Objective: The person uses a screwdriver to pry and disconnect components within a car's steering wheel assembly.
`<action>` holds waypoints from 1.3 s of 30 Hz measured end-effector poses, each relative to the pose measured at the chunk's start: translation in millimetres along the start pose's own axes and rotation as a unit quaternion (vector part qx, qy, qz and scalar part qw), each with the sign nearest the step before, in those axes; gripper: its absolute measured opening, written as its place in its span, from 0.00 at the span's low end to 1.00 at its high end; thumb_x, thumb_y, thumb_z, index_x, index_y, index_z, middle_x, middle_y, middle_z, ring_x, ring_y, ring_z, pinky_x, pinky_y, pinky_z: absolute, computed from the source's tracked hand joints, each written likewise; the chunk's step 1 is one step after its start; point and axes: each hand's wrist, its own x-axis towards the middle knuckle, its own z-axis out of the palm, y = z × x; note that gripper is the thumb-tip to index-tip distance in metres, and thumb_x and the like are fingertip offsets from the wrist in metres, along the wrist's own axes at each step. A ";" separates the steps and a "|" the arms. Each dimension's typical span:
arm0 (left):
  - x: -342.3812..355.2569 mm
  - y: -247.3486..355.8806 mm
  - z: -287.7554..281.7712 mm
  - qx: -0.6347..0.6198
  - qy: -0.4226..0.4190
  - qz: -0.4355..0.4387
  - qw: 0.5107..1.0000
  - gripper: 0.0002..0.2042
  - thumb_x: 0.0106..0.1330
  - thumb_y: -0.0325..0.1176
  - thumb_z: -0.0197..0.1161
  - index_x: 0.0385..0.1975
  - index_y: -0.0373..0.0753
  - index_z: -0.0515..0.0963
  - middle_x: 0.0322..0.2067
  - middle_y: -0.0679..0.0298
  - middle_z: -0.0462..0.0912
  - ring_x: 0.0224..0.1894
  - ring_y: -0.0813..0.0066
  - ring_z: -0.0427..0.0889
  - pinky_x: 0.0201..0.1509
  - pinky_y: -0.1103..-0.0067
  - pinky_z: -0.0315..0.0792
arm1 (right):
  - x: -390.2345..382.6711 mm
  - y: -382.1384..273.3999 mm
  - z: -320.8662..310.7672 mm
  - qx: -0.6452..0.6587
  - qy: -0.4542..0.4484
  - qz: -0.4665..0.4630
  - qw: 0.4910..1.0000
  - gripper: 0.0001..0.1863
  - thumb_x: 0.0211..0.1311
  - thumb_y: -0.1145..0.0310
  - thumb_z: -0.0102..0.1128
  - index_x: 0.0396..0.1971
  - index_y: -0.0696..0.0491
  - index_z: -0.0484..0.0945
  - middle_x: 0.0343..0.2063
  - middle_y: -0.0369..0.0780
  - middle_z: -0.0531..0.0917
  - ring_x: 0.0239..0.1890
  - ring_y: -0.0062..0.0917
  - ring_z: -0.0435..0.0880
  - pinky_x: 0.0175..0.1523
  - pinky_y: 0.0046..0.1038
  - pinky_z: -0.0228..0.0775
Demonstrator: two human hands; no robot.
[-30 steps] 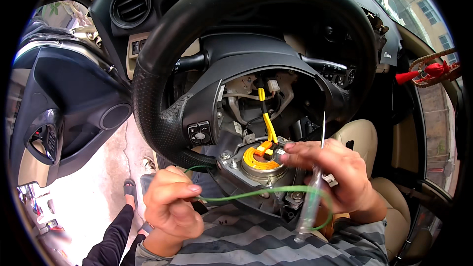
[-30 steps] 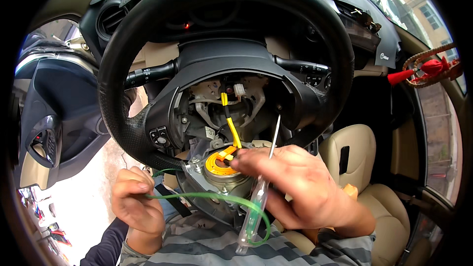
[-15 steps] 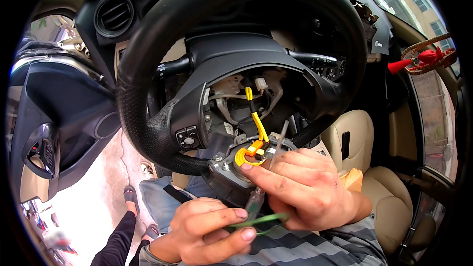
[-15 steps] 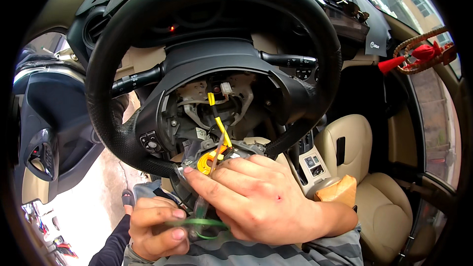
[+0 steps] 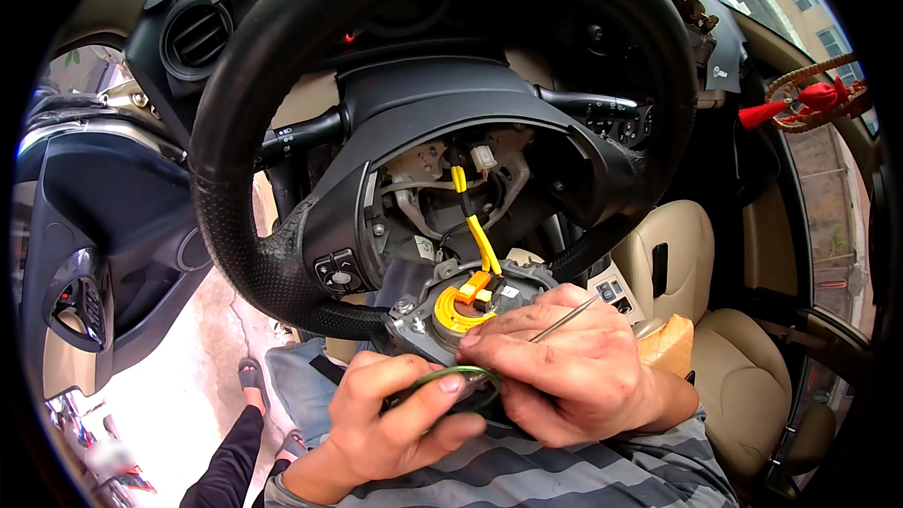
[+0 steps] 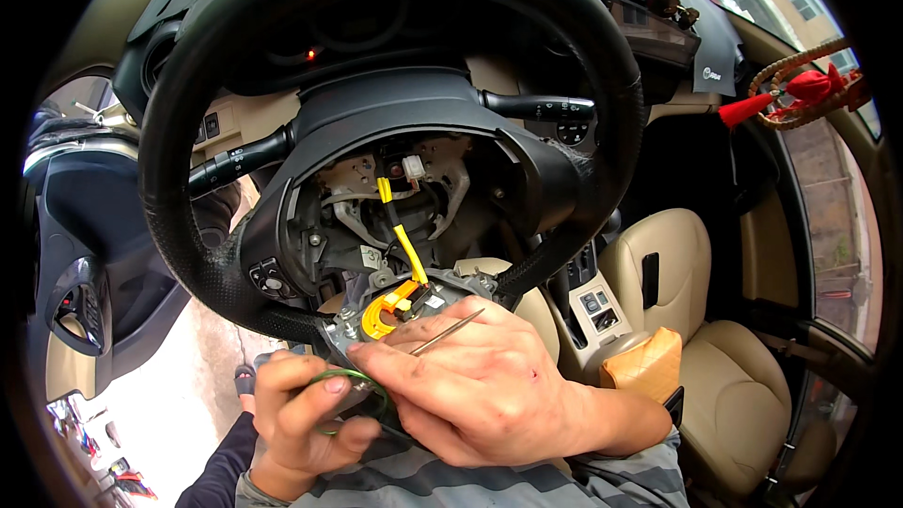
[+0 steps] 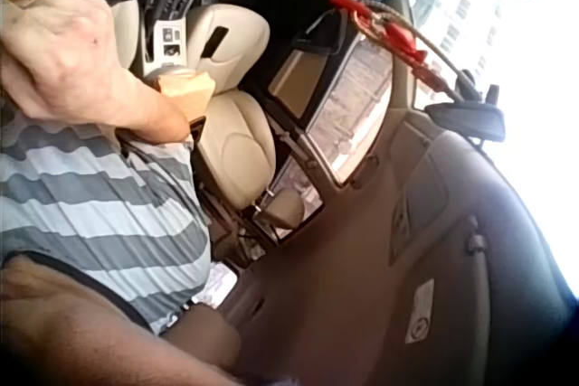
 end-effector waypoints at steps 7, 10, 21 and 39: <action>4.0 4.7 -31.2 0.065 0.036 -0.121 0.990 0.14 0.54 0.25 0.69 0.40 0.34 0.80 0.33 0.54 0.78 0.30 0.66 0.79 0.31 0.76 0.74 | -14.7 9.3 -9.5 0.028 0.103 -0.041 0.993 0.20 0.45 0.78 0.63 0.44 0.62 0.79 0.28 0.42 0.85 0.31 0.34 0.86 0.37 0.31 0.73; 9.8 0.9 -42.8 0.073 0.020 -0.152 0.985 0.12 0.51 0.25 0.69 0.37 0.32 0.81 0.31 0.54 0.79 0.29 0.67 0.80 0.32 0.78 0.75 | -31.2 22.8 -3.8 0.028 0.165 -0.005 0.986 0.12 0.56 0.72 0.60 0.39 0.62 0.79 0.30 0.46 0.85 0.31 0.37 0.86 0.39 0.33 0.74; 36.5 0.9 -61.0 0.103 -0.099 -0.179 0.973 0.12 0.47 0.27 0.69 0.32 0.32 0.82 0.27 0.56 0.77 0.25 0.72 0.78 0.27 0.83 0.71 | -42.2 28.4 4.5 0.094 0.173 0.057 0.979 0.17 0.57 0.65 0.57 0.36 0.66 0.80 0.38 0.55 0.81 0.41 0.45 0.82 0.48 0.41 0.74; 100.6 13.9 -69.4 0.155 -0.252 -0.089 0.951 0.13 0.40 0.22 0.70 0.30 0.35 0.81 0.29 0.59 0.79 0.27 0.62 0.81 0.29 0.75 0.73 | -40.3 30.1 6.7 0.136 0.162 0.058 0.976 0.17 0.57 0.66 0.56 0.37 0.66 0.81 0.38 0.55 0.79 0.41 0.44 0.81 0.49 0.39 0.75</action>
